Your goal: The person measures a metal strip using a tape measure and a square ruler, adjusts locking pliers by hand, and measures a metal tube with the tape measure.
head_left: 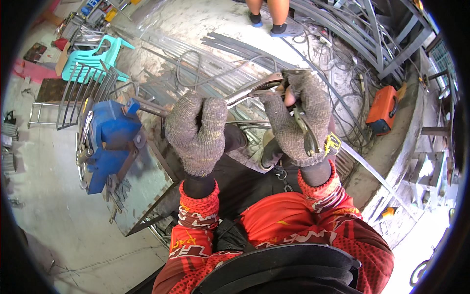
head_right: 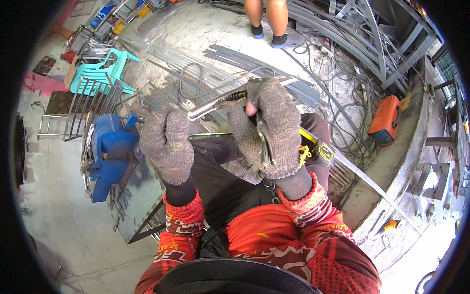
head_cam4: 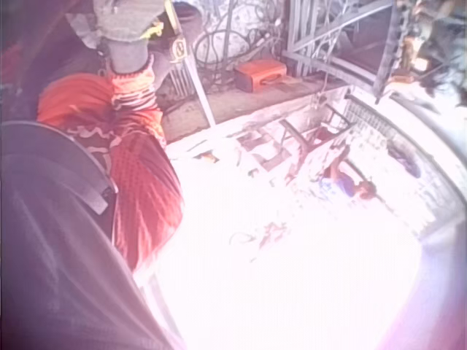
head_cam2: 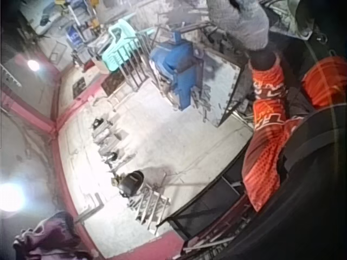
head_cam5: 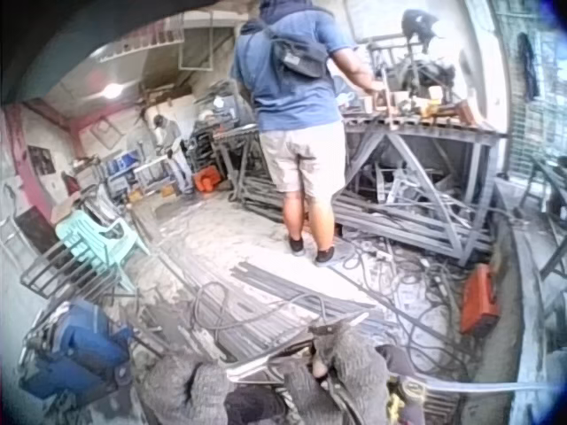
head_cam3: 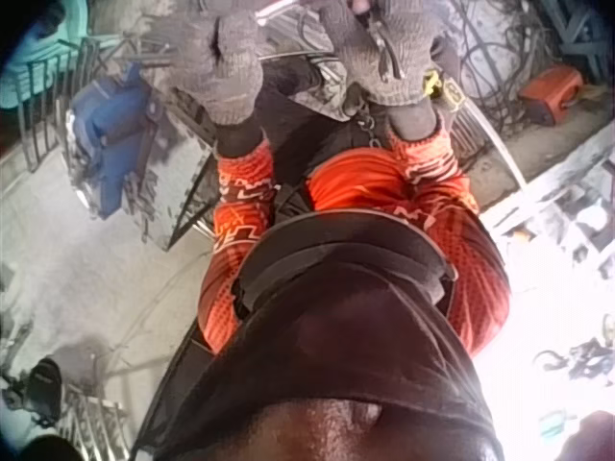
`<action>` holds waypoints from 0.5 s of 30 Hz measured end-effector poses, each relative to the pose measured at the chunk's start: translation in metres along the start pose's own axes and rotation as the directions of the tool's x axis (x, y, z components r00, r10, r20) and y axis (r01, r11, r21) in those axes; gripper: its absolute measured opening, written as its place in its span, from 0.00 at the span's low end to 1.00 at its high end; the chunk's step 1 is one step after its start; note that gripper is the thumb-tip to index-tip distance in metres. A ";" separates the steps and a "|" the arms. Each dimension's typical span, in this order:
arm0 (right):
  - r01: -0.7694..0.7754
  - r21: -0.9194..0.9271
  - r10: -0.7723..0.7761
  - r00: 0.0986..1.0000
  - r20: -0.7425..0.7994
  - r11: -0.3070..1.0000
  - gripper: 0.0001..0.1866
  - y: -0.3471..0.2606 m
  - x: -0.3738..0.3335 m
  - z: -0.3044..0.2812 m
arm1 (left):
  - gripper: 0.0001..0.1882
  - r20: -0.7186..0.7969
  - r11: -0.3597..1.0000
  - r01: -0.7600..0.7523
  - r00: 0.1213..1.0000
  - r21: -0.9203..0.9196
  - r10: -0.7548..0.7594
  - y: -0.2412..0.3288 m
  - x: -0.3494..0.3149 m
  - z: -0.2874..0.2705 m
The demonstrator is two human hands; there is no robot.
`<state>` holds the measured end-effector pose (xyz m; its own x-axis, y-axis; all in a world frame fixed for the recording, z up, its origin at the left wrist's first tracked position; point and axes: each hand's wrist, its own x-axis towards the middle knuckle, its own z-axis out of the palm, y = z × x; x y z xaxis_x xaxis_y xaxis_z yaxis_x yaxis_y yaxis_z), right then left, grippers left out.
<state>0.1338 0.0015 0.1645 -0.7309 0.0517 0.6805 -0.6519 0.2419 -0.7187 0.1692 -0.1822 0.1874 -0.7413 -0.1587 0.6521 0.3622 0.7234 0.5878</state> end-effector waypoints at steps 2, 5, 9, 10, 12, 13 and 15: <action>-0.055 -0.036 0.056 0.998 0.034 0.998 0.16 0.006 -0.008 0.005 | 0.08 0.040 1.000 -0.002 0.999 -0.023 0.002 0.001 0.002 0.002; -0.062 0.078 0.057 0.996 0.063 0.995 0.21 0.016 -0.015 0.007 | 0.08 0.028 0.998 -0.050 0.998 -0.044 0.051 -0.002 0.002 0.003; -0.087 0.083 0.079 0.992 0.099 0.993 0.22 0.004 -0.011 -0.003 | 0.08 0.046 0.986 0.148 0.988 -0.079 -0.145 -0.014 0.004 0.007; -0.085 0.083 0.077 0.992 0.098 0.993 0.22 0.008 -0.010 -0.002 | 0.08 -0.010 0.957 0.240 0.969 -0.163 -0.245 -0.018 0.002 0.011; 0.044 -0.007 -0.044 0.999 0.010 0.999 0.21 0.024 -0.011 0.005 | 0.09 -0.035 0.977 0.171 0.984 -0.124 -0.177 -0.020 0.002 0.013; 0.029 -0.008 -0.029 1.000 0.002 1.000 0.20 0.027 -0.014 0.010 | 0.09 -0.059 0.991 0.105 0.992 -0.081 -0.110 -0.022 0.002 0.014; -0.084 0.136 0.088 0.996 -0.024 0.987 0.19 0.028 -0.018 0.017 | 0.10 -0.008 0.997 0.069 0.998 -0.035 -0.069 -0.031 0.004 0.015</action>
<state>0.1250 -0.0090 0.1300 -0.7806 0.0958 0.6176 -0.6094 0.1027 -0.7862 0.1464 -0.1952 0.1647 -0.7597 -0.2138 0.6141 0.3302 0.6868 0.6475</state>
